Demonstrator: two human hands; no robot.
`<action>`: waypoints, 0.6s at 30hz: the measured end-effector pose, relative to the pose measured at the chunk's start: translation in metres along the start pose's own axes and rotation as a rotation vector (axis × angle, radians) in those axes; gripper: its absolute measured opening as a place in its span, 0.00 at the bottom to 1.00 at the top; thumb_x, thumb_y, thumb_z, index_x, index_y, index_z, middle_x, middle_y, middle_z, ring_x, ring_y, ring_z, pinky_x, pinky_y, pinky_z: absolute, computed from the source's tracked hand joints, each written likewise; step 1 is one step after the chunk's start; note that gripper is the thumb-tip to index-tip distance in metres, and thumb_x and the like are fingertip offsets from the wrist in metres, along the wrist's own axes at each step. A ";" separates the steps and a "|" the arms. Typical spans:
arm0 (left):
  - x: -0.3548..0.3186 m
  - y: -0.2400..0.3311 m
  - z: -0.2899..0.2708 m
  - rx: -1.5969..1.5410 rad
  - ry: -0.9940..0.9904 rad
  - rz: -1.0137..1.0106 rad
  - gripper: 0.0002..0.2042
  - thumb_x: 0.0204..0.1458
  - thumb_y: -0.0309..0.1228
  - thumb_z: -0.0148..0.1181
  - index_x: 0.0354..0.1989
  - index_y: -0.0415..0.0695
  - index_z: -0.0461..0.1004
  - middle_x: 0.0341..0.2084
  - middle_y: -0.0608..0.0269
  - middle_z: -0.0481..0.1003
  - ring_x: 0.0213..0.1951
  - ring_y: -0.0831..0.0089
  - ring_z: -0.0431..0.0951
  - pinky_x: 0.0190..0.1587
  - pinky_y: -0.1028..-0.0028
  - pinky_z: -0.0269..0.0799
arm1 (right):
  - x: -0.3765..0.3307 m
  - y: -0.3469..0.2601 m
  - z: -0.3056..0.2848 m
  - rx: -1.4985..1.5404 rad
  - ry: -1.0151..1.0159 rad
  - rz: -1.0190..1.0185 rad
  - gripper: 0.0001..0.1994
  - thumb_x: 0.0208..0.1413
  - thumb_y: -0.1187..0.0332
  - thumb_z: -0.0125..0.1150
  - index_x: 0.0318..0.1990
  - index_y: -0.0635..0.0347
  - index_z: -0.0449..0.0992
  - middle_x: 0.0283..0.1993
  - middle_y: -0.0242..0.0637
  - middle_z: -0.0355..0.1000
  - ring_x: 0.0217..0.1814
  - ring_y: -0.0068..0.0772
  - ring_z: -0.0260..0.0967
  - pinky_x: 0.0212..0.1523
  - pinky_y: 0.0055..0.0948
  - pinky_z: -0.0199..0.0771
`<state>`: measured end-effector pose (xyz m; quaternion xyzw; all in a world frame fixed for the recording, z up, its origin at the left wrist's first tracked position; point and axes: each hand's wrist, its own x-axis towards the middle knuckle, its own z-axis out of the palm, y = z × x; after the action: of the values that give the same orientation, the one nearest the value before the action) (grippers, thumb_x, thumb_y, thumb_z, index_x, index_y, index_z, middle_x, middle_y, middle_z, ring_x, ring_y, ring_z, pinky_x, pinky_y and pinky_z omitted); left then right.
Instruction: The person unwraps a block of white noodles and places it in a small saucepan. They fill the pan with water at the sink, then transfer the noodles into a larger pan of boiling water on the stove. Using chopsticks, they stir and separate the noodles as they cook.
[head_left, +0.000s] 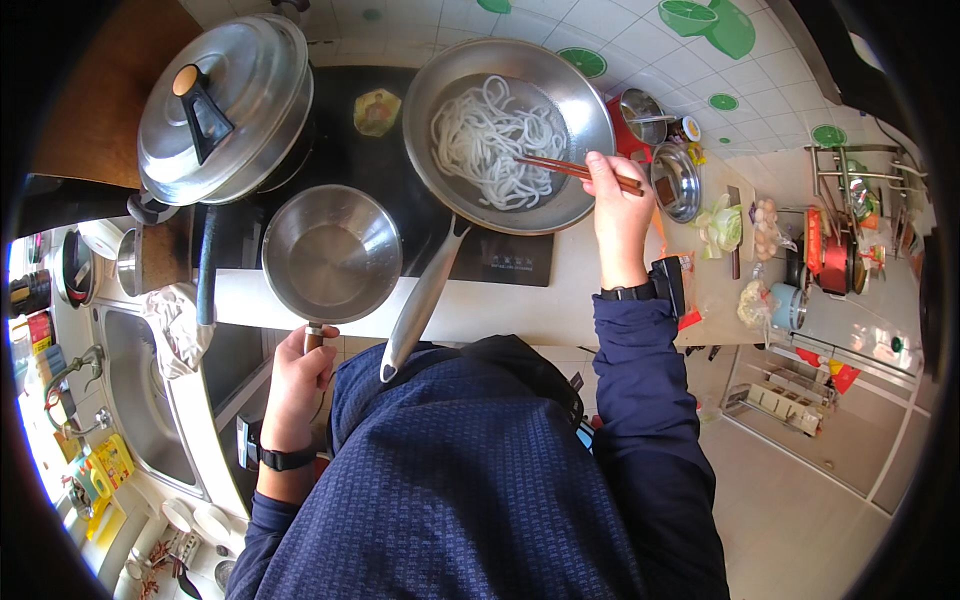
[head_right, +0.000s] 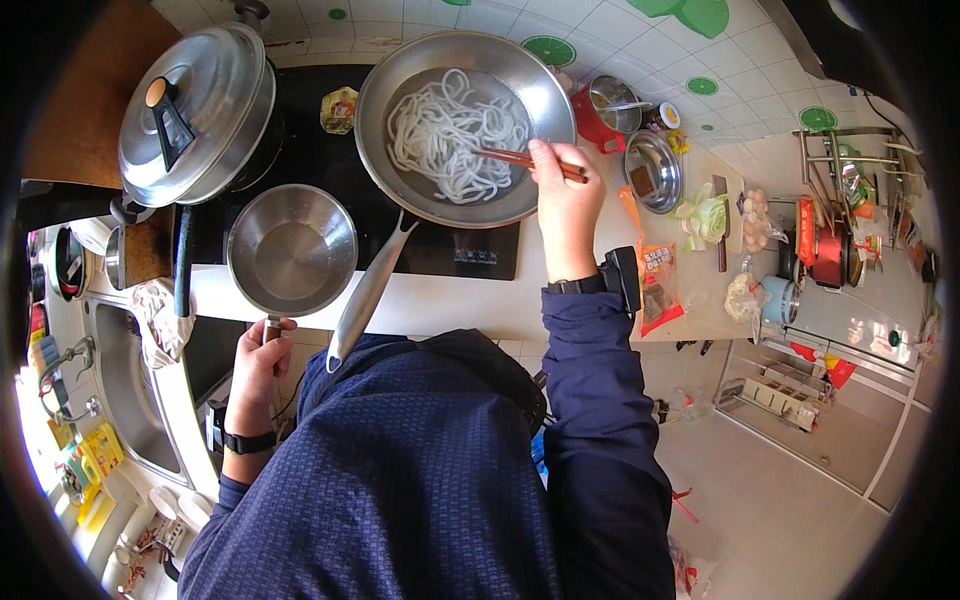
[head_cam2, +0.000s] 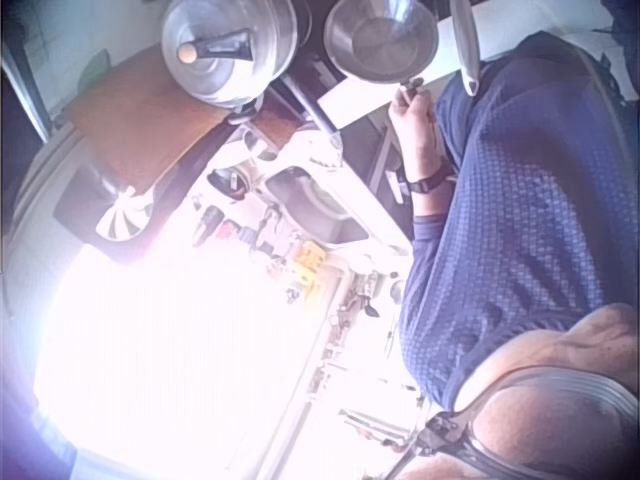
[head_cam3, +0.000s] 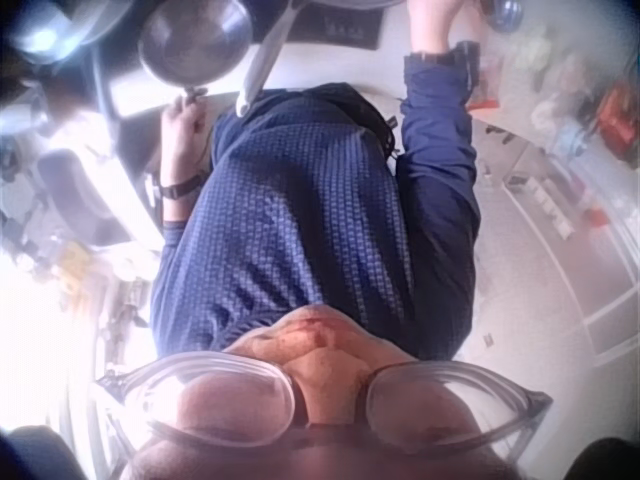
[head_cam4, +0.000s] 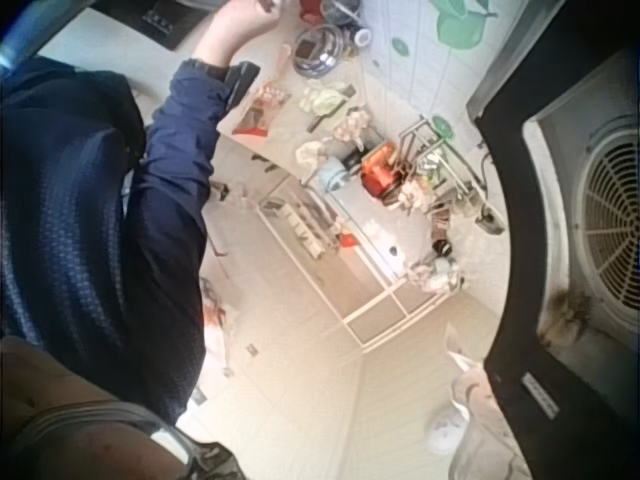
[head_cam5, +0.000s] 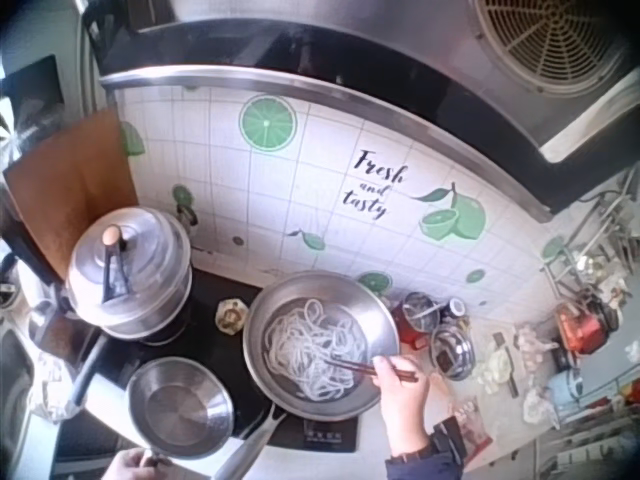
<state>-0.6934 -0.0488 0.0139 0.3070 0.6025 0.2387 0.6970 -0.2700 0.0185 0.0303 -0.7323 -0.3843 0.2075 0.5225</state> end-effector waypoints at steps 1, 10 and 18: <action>0.000 0.000 -0.001 0.003 0.002 -0.002 0.10 0.52 0.26 0.56 0.42 0.37 0.75 0.14 0.73 0.65 0.15 0.85 0.59 0.18 0.82 0.54 | 0.000 -0.002 -0.001 0.056 0.046 -0.042 0.10 0.59 0.68 0.68 0.34 0.70 0.79 0.35 0.33 0.72 0.31 0.24 0.74 0.33 0.23 0.75; 0.002 0.002 0.001 0.006 -0.032 0.006 0.10 0.52 0.26 0.56 0.42 0.37 0.76 0.13 0.73 0.64 0.15 0.85 0.59 0.18 0.83 0.54 | -0.008 0.002 0.003 -0.186 -0.025 -0.250 0.11 0.59 0.69 0.68 0.32 0.71 0.77 0.34 0.33 0.70 0.29 0.23 0.73 0.31 0.22 0.75; 0.002 0.002 0.000 0.009 -0.019 -0.004 0.09 0.53 0.25 0.56 0.41 0.37 0.76 0.13 0.73 0.64 0.14 0.85 0.59 0.17 0.83 0.54 | -0.009 -0.005 -0.001 -0.060 0.015 -0.131 0.10 0.60 0.69 0.67 0.34 0.70 0.79 0.34 0.33 0.71 0.30 0.23 0.74 0.31 0.21 0.76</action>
<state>-0.6930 -0.0465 0.0140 0.3110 0.5977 0.2315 0.7017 -0.2769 0.0117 0.0344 -0.7224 -0.4336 0.1555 0.5156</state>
